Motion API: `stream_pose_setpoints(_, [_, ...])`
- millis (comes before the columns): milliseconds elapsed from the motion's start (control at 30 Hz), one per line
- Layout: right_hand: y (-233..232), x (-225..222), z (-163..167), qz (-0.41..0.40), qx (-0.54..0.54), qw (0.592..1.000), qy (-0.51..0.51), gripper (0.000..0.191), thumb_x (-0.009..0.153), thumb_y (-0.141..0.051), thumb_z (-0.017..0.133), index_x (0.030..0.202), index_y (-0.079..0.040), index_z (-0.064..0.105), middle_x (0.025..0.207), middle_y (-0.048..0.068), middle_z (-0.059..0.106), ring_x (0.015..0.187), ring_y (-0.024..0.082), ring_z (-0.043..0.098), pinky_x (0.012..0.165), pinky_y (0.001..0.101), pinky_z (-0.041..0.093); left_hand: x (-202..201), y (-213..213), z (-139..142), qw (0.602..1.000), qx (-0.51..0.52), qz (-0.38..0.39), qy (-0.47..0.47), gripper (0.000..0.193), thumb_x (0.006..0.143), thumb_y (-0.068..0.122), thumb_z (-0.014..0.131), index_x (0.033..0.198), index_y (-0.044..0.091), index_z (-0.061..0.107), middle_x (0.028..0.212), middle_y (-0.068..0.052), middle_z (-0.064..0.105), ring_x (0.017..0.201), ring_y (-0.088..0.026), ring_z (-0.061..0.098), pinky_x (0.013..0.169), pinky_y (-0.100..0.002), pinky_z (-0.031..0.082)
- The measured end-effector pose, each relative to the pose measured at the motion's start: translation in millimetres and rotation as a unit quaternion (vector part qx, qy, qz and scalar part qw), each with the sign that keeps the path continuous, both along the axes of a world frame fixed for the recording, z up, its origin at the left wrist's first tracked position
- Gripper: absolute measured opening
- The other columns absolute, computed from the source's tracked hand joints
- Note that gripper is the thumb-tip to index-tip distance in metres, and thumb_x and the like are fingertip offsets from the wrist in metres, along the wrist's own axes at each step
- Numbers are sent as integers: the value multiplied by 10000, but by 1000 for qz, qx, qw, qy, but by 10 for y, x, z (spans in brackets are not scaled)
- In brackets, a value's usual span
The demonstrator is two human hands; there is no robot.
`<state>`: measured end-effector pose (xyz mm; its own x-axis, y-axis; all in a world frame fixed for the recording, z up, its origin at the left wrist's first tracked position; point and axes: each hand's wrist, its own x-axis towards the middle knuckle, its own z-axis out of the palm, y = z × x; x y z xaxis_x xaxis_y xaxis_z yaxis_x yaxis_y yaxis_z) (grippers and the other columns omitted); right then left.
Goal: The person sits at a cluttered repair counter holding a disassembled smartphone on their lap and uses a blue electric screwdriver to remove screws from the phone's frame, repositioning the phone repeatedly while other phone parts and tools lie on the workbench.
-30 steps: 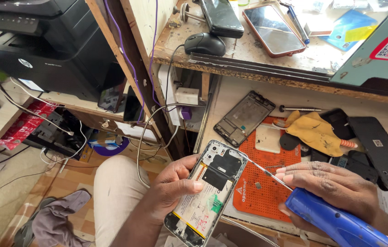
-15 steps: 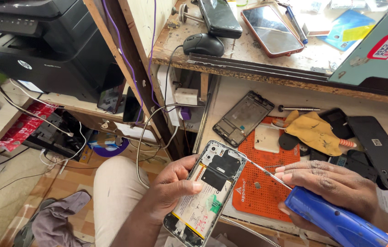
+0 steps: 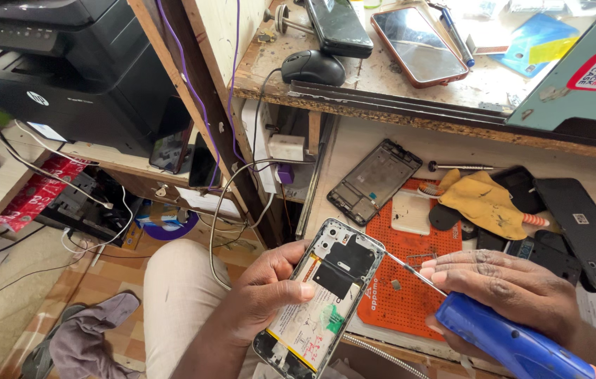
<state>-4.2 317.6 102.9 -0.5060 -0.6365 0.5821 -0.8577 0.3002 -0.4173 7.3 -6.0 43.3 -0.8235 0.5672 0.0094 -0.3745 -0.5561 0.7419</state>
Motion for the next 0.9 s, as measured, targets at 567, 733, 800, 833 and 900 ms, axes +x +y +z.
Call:
stream_pose_setpoints(567, [-9,-18,-23,-13,7,1000,0,586,741,-267,897,1245,-90,654,1189,114,753,1104,258,768,951,395,616,-18,-1,-56,1000,5,-3,6,692,848,126,733,1440,-133,487,1220,-184,700,1059,-174,700,956,-298,560])
stream_pose_setpoints(733, [45,-29,-82,-4,-3,1000,2,558,752,-262,888,1227,-84,656,1183,115,751,1099,266,770,958,400,616,-22,-17,-72,1000,-6,0,7,710,837,135,733,1450,-123,486,1226,-178,703,1058,-168,703,947,-285,562])
stream_pose_setpoints(800, [75,-50,-101,-21,0,1000,12,557,737,-267,886,1212,-78,665,1170,116,751,1087,270,769,953,396,614,-23,-26,-77,1000,-6,-6,5,709,831,127,734,1446,-128,490,1220,-176,706,1042,-168,706,934,-285,564])
stream_pose_setpoints(833, [86,-70,-105,-40,5,999,22,564,720,-273,886,1203,-75,672,1159,117,752,1082,272,767,951,393,611,-19,-32,-77,1000,-5,-11,4,704,828,120,734,1438,-135,494,1217,-176,709,1035,-170,709,930,-287,566])
stream_pose_setpoints(900, [88,-114,-109,-74,5,997,14,555,711,-266,890,1192,-74,690,1126,103,767,1029,239,780,913,363,621,-10,-46,-71,1000,-4,-14,4,689,827,118,732,1423,-142,504,1199,-182,716,1015,-170,714,913,-288,570])
